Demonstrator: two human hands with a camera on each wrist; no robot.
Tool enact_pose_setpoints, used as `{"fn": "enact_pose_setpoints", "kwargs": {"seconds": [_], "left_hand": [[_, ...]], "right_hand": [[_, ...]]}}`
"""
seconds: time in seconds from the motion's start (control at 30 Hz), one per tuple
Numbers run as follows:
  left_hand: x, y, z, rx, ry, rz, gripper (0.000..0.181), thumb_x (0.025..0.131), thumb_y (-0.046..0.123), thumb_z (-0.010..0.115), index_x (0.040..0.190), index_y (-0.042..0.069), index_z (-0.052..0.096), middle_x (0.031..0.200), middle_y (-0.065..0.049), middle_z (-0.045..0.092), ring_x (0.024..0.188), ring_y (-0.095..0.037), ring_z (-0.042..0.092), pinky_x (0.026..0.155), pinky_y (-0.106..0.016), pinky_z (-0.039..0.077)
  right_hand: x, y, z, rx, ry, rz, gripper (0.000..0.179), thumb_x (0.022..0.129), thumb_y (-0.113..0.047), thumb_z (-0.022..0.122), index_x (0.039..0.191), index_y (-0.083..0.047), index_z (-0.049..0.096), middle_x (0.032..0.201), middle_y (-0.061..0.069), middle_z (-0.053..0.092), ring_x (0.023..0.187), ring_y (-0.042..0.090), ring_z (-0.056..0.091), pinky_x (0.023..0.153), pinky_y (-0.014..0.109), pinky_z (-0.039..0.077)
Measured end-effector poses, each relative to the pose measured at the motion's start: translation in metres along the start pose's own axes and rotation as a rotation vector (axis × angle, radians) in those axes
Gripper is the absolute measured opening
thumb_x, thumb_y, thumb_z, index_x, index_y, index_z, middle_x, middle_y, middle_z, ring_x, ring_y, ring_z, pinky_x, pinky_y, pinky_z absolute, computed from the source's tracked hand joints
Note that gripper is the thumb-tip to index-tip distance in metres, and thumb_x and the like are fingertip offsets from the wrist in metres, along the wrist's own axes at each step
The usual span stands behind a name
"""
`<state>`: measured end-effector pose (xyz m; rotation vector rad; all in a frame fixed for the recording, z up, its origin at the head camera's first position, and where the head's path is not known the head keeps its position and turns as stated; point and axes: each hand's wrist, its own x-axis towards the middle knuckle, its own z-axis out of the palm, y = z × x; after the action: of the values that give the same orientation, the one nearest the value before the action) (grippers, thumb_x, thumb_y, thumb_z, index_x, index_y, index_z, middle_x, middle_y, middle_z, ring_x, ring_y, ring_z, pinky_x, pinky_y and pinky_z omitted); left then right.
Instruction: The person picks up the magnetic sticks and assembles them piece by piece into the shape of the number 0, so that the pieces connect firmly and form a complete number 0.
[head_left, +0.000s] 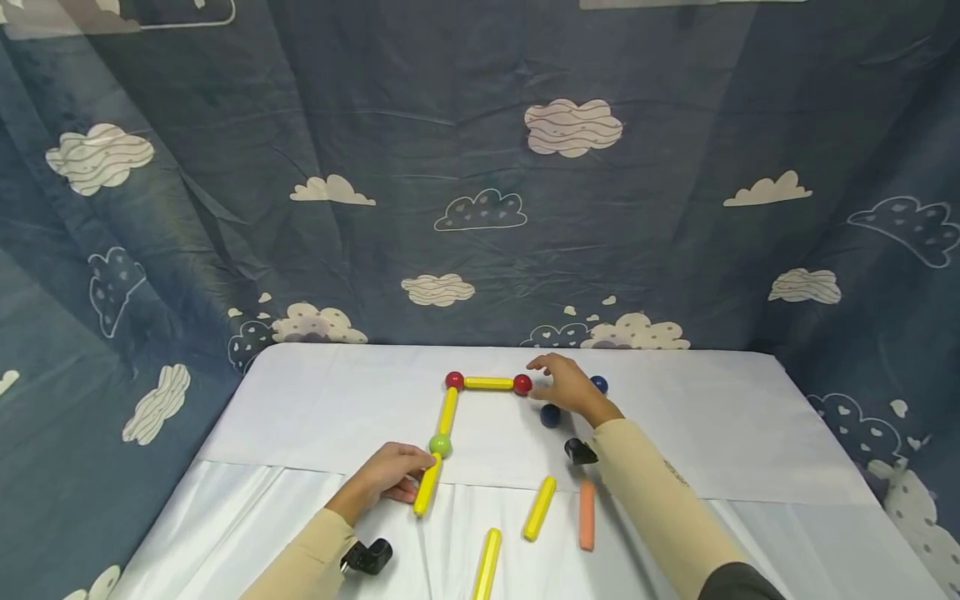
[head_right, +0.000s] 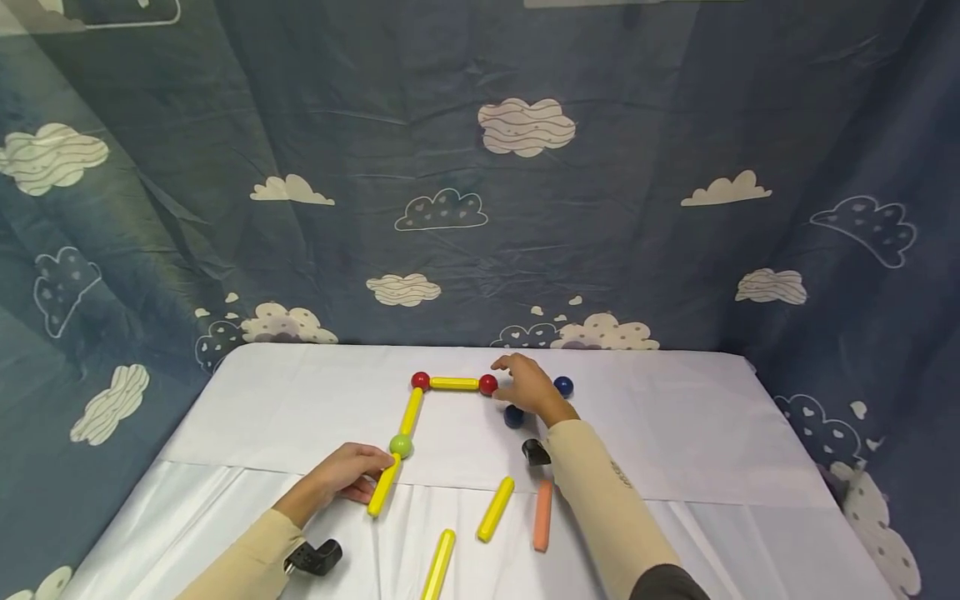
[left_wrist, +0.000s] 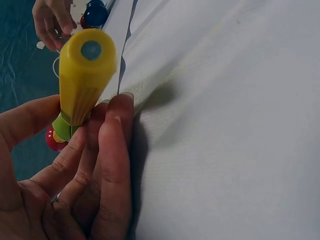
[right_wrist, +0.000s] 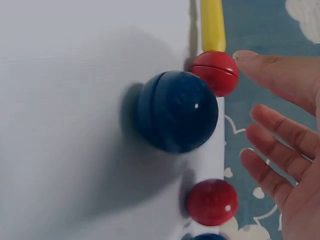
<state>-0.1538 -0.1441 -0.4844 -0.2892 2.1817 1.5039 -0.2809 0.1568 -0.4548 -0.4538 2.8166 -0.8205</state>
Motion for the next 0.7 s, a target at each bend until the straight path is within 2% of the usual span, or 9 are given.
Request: {"fn": "enact_pose_setpoints", "kwargs": {"seconds": [0.13,0.27,0.47,0.7], "left_hand": [[0.000,0.000,0.000,0.001,0.004,-0.007,0.029,0.088,0.028,0.068,0.103,0.003,0.068,0.079,-0.004,0.062,0.048,-0.007,0.051,0.048,-0.022,0.050],[0.000,0.000,-0.001,-0.008,-0.004,-0.010,0.028,0.089,0.028,0.067,0.101,0.003,0.068,0.077,-0.004,0.062,0.047,-0.006,0.051,0.048,-0.022,0.051],[0.000,-0.001,-0.003,-0.010,-0.017,-0.018,0.030,0.088,0.031,0.068,0.103,0.004,0.068,0.078,-0.004,0.062,0.048,-0.007,0.054,0.049,-0.023,0.052],[0.005,-0.004,-0.005,-0.023,-0.038,-0.009,0.033,0.088,0.032,0.069,0.106,0.004,0.068,0.082,-0.005,0.064,0.050,-0.008,0.057,0.051,-0.023,0.052]], "right_hand": [[-0.021,0.003,-0.002,0.020,0.020,-0.006,0.040,0.081,-0.014,0.077,0.118,-0.006,0.065,0.113,0.011,0.061,0.094,0.024,0.056,0.078,0.039,0.048],[-0.036,0.009,0.005,0.031,0.024,0.013,0.036,0.078,-0.013,0.080,0.111,-0.006,0.068,0.104,0.008,0.064,0.078,0.018,0.052,0.066,0.031,0.045],[-0.046,0.016,0.019,0.078,0.040,0.051,0.038,0.075,-0.009,0.082,0.110,-0.008,0.068,0.103,0.006,0.063,0.078,0.017,0.051,0.067,0.028,0.046],[-0.051,0.019,0.022,0.092,0.045,0.014,0.036,0.077,-0.005,0.078,0.111,-0.006,0.067,0.103,0.009,0.065,0.078,0.016,0.053,0.070,0.029,0.046]]}}
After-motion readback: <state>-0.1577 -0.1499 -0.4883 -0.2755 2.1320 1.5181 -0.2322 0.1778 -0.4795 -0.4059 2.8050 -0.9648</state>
